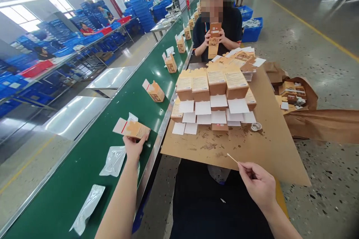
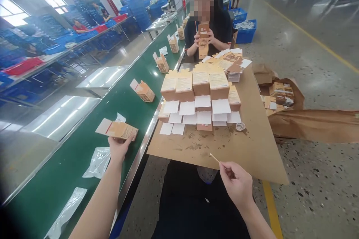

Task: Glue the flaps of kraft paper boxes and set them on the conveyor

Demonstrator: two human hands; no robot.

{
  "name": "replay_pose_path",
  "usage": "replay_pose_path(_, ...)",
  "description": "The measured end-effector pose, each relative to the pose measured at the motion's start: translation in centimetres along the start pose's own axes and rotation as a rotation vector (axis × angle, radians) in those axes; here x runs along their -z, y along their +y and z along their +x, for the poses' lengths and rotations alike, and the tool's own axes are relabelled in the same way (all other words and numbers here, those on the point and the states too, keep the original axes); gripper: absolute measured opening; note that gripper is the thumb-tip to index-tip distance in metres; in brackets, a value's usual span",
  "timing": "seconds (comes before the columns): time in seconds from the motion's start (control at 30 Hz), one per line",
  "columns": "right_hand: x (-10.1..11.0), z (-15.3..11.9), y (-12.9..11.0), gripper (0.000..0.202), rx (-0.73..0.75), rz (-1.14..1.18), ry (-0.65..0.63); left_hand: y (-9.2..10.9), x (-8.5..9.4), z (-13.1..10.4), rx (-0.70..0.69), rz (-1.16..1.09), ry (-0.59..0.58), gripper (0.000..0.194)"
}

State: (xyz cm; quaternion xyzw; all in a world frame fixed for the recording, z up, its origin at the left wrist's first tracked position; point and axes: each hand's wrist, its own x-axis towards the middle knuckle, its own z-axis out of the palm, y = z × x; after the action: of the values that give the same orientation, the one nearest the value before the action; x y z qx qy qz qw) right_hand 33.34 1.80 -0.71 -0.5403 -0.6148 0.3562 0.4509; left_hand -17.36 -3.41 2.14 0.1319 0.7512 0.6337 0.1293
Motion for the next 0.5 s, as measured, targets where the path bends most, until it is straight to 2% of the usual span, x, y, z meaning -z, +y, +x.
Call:
replay_pose_path(0.1, 0.5, 0.6, -0.3, 0.029, 0.008, -0.015, -0.009, -1.0, 0.0, -1.5, -0.079, 0.020, 0.047, 0.100)
replay_pose_path(0.2, 1.9, 0.7, -0.6, 0.025, 0.005, -0.047, 0.074, -2.5, 0.6, -5.3, -0.304, -0.013, 0.199, 0.084)
replay_pose_path(0.23, 2.4, 0.8, -0.7, 0.024, -0.001, -0.058, 0.105, -2.7, 0.6, -6.5, -0.365, -0.031, 0.210, 0.075)
replay_pose_path(0.3, 3.2, 1.0, -0.9, 0.024, -0.016, -0.078, 0.155, -2.4, -0.3, -8.1, -0.423, -0.061, 0.134, 0.057)
replay_pose_path(0.37, 3.6, 1.4, -1.2, 0.025, -0.028, -0.088, 0.168, -0.9, -2.9, -8.2, -0.380, -0.070, -0.002, 0.048)
replay_pose_path(0.5, 3.2, 2.2, -2.0, 0.025, -0.006, -0.083, 0.171, 3.3, -10.9, -4.8, -0.114, 0.027, -0.252, 0.044)
